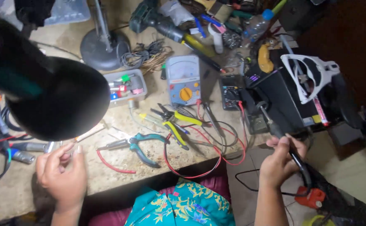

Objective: Preparing and soldering wires as part of an electronics repair task on a workbench.

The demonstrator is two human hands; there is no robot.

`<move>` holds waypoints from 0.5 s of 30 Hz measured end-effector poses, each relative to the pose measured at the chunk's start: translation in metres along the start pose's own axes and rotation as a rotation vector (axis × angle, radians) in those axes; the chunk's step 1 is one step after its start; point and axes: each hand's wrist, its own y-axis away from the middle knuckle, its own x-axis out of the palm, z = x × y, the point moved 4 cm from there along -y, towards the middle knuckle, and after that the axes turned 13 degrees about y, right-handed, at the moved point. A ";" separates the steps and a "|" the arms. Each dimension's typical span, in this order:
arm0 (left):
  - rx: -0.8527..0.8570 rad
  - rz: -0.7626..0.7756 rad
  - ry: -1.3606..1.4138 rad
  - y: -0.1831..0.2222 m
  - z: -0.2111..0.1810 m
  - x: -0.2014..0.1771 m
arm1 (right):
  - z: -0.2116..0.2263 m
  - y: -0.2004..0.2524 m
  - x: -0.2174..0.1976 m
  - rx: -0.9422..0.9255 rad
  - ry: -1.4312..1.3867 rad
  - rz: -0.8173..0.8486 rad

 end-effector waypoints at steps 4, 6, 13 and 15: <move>-0.020 0.027 0.021 0.004 0.011 0.000 | 0.003 -0.001 0.003 -0.001 0.041 -0.080; -0.007 0.035 0.034 0.006 0.008 -0.002 | -0.005 -0.003 0.003 0.024 -0.022 -0.158; -0.038 0.044 0.077 0.000 0.003 -0.001 | -0.004 -0.019 0.044 0.215 0.096 0.039; -0.064 0.028 0.124 0.000 0.006 -0.002 | 0.001 -0.021 0.060 0.368 0.032 0.127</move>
